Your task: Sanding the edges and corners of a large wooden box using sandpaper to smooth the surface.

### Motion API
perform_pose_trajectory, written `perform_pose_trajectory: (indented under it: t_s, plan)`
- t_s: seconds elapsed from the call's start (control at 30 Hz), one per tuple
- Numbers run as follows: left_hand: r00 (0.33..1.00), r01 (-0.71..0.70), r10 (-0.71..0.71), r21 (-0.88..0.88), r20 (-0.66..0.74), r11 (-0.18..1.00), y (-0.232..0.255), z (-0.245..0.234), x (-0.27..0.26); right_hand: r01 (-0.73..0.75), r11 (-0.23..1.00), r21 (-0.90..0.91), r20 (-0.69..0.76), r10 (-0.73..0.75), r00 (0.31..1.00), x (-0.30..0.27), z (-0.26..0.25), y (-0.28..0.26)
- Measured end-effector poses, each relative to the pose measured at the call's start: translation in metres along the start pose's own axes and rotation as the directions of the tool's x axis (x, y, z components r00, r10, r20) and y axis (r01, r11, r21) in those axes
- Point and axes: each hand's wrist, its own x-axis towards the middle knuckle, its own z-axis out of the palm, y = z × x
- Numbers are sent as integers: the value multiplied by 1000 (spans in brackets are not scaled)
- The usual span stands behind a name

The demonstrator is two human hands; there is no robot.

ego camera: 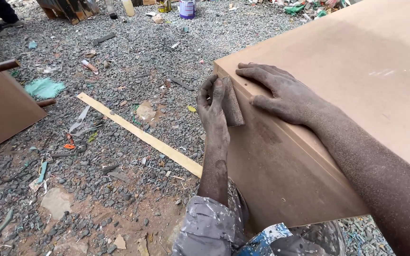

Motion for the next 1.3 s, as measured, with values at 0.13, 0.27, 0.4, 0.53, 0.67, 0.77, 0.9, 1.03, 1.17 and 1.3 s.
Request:
perform_pose_trajectory:
  t_s: [0.13,0.27,0.4,0.53,0.67,0.77,0.9,1.03,1.17,1.3]
  plan:
    - [985,44,-50,-40,-163,998,1,15,-2,-4,998,56,-2,4,1000,3,3,7]
    - [974,-19,15,-15,-226,1000,-13,22,-25,3,998,68,-16,-2,1000,2,-1,0]
    - [972,231,-225,372,-59,899,10,22,-104,5,999,40,-23,-4,1000,1,-3,-14]
    - [969,239,-188,397,-163,886,9,23,-51,12,999,48,-56,-9,998,1,4,-2]
    - [988,46,9,345,-155,938,15,29,-35,54,997,47,-92,-49,995,1,5,-5]
    - [985,169,-163,445,-51,879,29,35,-105,9,999,46,-80,-6,997,3,2,-7]
    - [991,123,-83,486,-103,865,1,19,-59,-2,998,66,-83,7,997,-1,7,-6]
    - [986,136,-72,472,-151,871,12,32,-65,35,999,41,-116,-30,993,-4,10,-1]
    - [960,275,-272,434,-71,858,6,29,-135,19,999,32,-67,-17,998,-2,9,-3]
    - [985,173,-169,144,-40,974,1,18,-47,63,994,-88,-142,-75,987,-6,18,4]
